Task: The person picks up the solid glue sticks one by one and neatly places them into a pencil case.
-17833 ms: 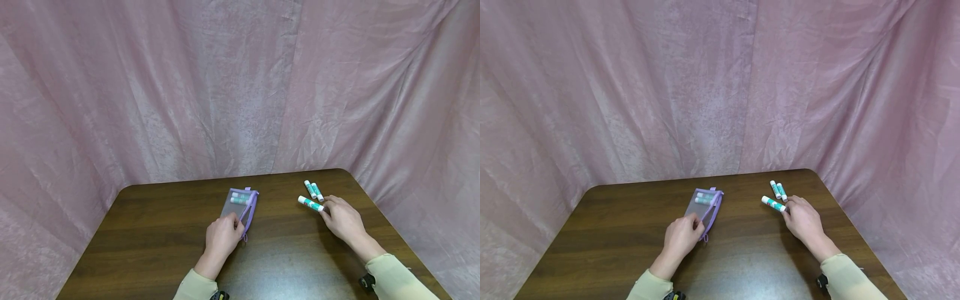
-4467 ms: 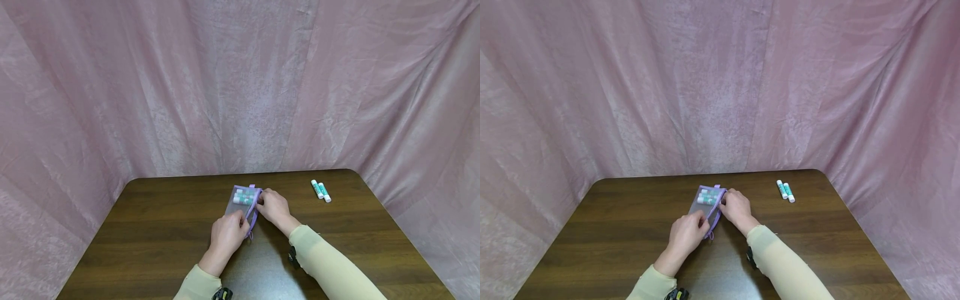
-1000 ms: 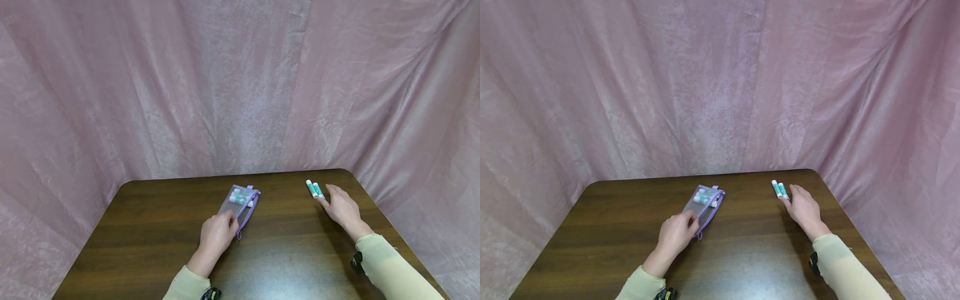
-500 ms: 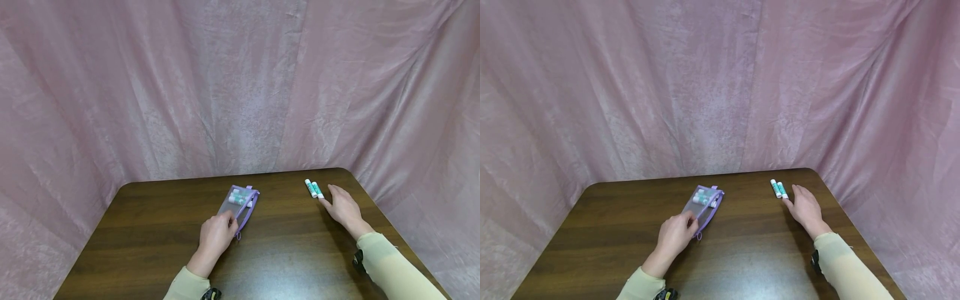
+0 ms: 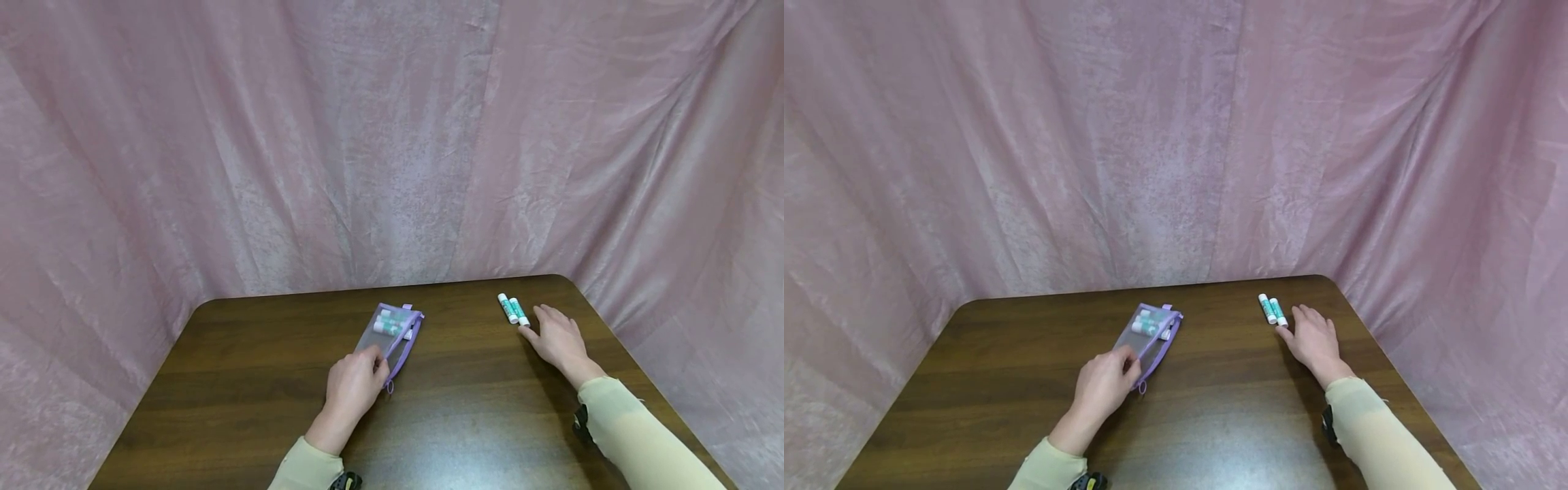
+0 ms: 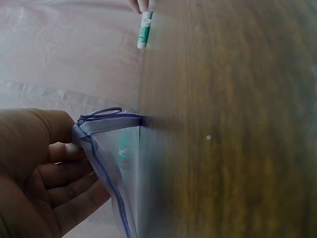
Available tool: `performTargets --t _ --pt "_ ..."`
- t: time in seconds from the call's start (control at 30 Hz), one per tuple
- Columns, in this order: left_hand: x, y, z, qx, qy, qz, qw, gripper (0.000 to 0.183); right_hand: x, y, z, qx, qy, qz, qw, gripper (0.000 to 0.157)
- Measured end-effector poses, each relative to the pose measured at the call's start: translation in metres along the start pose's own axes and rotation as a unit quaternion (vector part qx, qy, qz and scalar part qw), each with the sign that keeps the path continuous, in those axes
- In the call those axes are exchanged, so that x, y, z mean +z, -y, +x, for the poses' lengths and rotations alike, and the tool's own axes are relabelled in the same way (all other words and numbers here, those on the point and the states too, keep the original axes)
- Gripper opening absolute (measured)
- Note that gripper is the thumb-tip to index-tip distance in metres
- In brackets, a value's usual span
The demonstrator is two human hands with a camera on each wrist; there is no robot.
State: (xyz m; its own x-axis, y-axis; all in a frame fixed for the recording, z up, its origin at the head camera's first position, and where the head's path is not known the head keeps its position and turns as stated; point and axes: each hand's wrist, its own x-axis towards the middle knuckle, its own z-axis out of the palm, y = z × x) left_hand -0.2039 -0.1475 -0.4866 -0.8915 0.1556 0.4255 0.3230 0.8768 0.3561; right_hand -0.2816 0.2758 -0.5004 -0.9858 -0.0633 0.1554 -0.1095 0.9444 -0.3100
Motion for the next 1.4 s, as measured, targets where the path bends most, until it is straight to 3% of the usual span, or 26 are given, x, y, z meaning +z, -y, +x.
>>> performTargets --t 0.67,1.4 --pt "0.000 0.000 0.000 0.003 -0.005 0.001 1.0000 0.027 0.004 0.000 0.004 0.008 0.027 -0.035 0.999 0.065" --pt "-0.001 0.001 -0.001 0.003 -0.006 0.002 1.0000 0.024 0.014 0.001 0.010 -0.019 -0.006 -0.064 0.998 0.041"
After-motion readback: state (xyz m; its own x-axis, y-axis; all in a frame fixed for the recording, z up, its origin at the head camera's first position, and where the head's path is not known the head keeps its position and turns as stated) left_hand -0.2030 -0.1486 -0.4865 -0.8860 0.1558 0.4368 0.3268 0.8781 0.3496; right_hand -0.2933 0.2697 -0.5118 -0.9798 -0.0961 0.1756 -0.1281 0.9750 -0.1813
